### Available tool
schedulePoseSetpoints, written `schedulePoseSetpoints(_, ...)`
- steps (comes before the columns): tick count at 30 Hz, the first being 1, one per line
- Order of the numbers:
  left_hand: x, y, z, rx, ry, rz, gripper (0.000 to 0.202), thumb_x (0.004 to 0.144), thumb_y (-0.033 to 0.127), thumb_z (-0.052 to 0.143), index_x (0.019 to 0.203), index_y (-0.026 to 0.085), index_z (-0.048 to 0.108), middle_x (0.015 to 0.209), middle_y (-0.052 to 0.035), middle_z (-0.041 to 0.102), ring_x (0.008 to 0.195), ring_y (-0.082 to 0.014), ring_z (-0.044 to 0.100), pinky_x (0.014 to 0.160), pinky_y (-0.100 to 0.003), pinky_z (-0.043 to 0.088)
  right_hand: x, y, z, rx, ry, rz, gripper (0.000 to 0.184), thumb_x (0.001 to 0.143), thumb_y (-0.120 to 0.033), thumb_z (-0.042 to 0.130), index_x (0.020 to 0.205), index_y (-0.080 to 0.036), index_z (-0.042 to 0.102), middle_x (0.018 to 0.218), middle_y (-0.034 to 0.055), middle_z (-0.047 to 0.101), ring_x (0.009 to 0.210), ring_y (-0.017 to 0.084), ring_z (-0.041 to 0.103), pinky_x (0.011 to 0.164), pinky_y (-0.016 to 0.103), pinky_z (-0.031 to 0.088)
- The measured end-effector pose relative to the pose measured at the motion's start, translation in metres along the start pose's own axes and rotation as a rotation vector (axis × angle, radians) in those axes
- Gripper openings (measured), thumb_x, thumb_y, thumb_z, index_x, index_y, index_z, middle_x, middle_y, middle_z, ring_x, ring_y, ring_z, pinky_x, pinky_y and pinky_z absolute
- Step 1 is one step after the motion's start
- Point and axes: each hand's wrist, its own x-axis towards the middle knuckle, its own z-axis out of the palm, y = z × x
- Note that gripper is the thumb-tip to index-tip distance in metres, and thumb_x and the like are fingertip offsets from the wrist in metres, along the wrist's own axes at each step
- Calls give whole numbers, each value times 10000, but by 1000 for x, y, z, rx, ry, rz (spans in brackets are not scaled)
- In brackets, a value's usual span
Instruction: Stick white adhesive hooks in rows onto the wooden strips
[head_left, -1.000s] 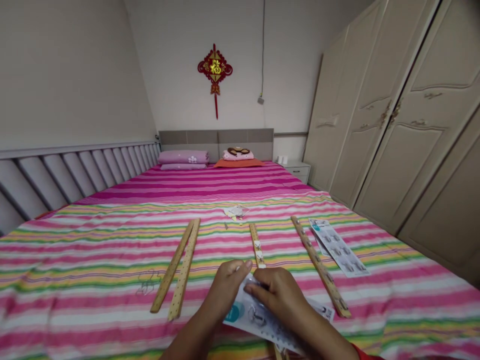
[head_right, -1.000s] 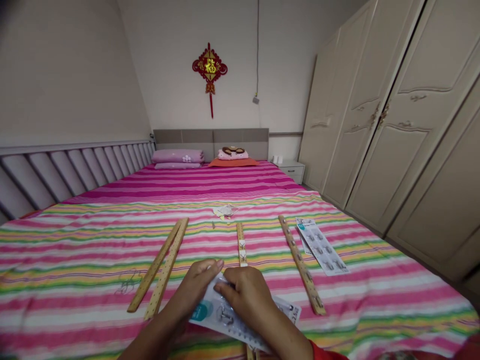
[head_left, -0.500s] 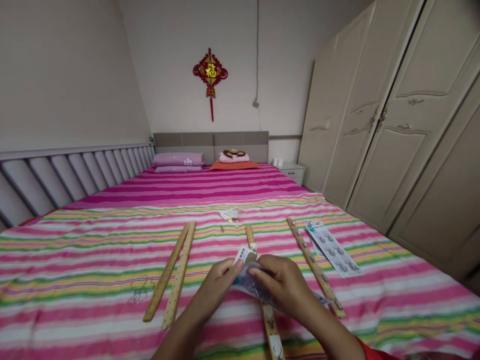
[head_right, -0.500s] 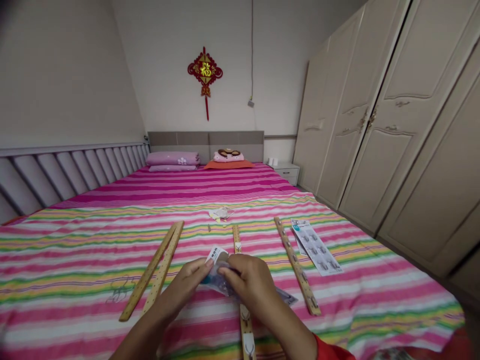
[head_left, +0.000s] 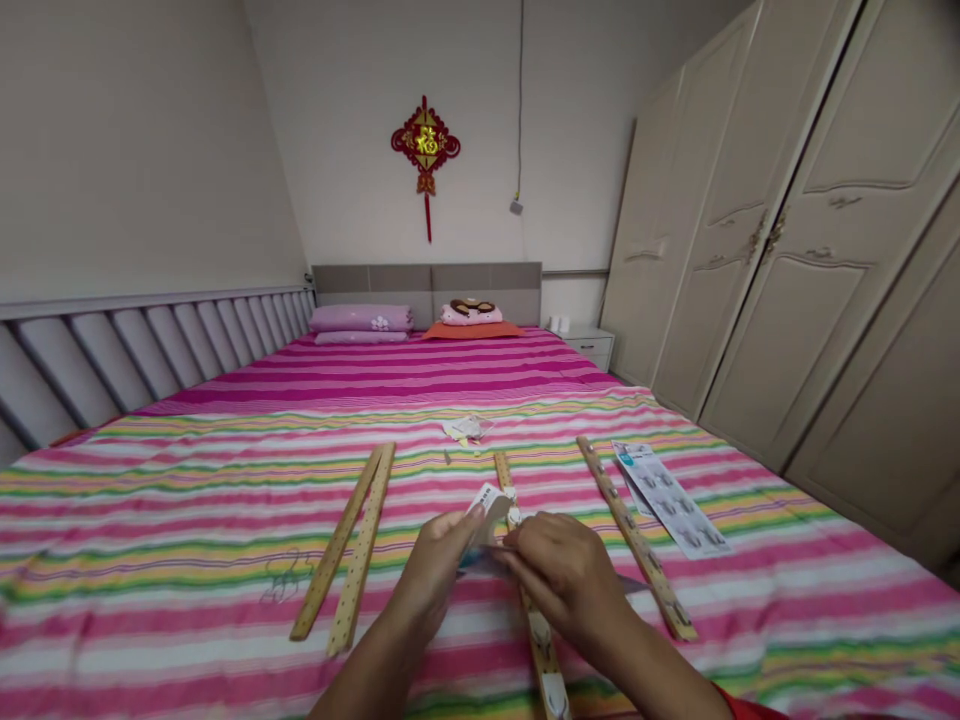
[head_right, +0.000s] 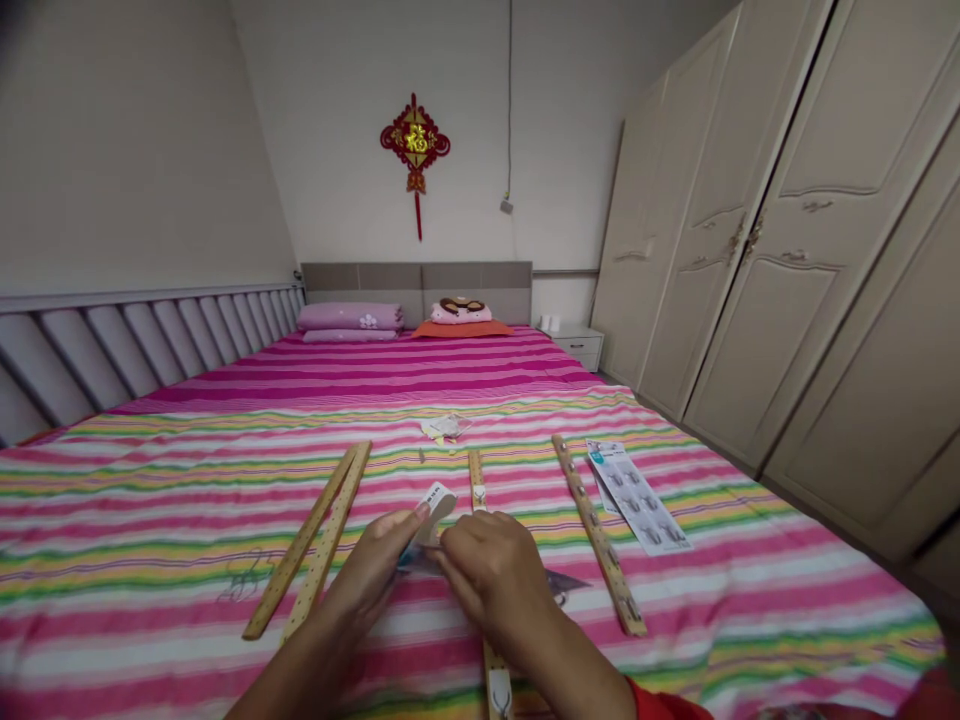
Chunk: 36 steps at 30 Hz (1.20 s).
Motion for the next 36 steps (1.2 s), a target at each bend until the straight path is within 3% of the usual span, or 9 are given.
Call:
schedulePoseSetpoints(4, -6, 5, -9, 121, -37, 26, 328, 748, 458, 596, 767, 145, 691, 646, -14, 616, 656, -136, 497, 630, -241, 373, 0, 5, -5, 76, 58, 72, 224, 897, -256, 463, 749, -190, 618, 602, 15, 585, 577, 144, 515, 559, 269, 329)
schedulePoseSetpoints(9, -14, 11, -17, 223, -86, 117, 270, 754, 403, 612, 743, 147, 697, 647, -2, 620, 657, -126, 502, 662, -237, 373, -2, 0, -10, 1, 12, -149, 161, 883, -186, 473, 866, -191, 633, 641, 28, 622, 614, 157, 531, 565, 292, 342)
schedulePoseSetpoints(13, -17, 15, -7, 17, 19, 45, 316, 737, 444, 614, 764, 136, 683, 592, -3, 609, 555, -117, 508, 550, -228, 375, -6, -13, -6, -150, 99, -347, 177, 841, -91, 510, 929, -195, 624, 725, 48, 691, 672, 174, 569, 604, 324, 399)
schedulePoseSetpoints(16, -23, 21, 2, -84, 176, 123, 402, 745, 487, 584, 911, 131, 670, 655, -33, 651, 580, -151, 563, 540, -244, 413, -9, -17, -1, -162, 176, -388, 262, 814, -64, 539, 1011, -217, 618, 916, 68, 719, 827, 191, 603, 708, 347, 451)
schedulePoseSetpoints(20, -35, 24, 2, 112, 470, 323, 419, 757, 494, 563, 1029, 183, 633, 790, -33, 689, 735, -206, 608, 654, -274, 459, -15, -11, 6, 170, 316, -28, 309, 806, -102, 518, 1053, -254, 626, 1116, 91, 644, 1041, 252, 548, 846, 433, 438)
schedulePoseSetpoints(24, -42, 9, -5, 373, 686, 528, 300, 780, 456, 534, 888, 207, 664, 797, -32, 672, 827, -231, 583, 733, -287, 444, -16, -9, 16, 909, 376, 559, 261, 852, -303, 490, 1078, -251, 610, 1236, 100, 564, 1161, 279, 488, 901, 441, 433)
schedulePoseSetpoints(29, -47, -23, -9, 563, 466, 754, 169, 722, 365, 609, 747, 245, 725, 788, -69, 698, 799, -251, 597, 757, -323, 445, -9, -19, 28, 1583, 188, 882, 426, 728, -378, 649, 1101, -186, 573, 1012, 104, 686, 918, 281, 635, 723, 381, 507)
schedulePoseSetpoints(31, -48, -30, -9, 557, 429, 708, 172, 713, 373, 616, 750, 249, 729, 789, -69, 708, 806, -257, 606, 774, -336, 445, -9, -24, 33, 1605, 201, 905, 488, 626, -292, 743, 1073, -179, 580, 934, 81, 708, 858, 269, 648, 708, 361, 501)
schedulePoseSetpoints(36, -44, -24, -9, 266, 559, 222, 328, 736, 485, 572, 836, 189, 672, 650, -36, 673, 715, -252, 617, 621, -322, 469, -9, -27, 41, 1553, 215, 908, 597, 539, -154, 754, 1101, -204, 560, 928, 51, 714, 850, 258, 641, 760, 374, 474)
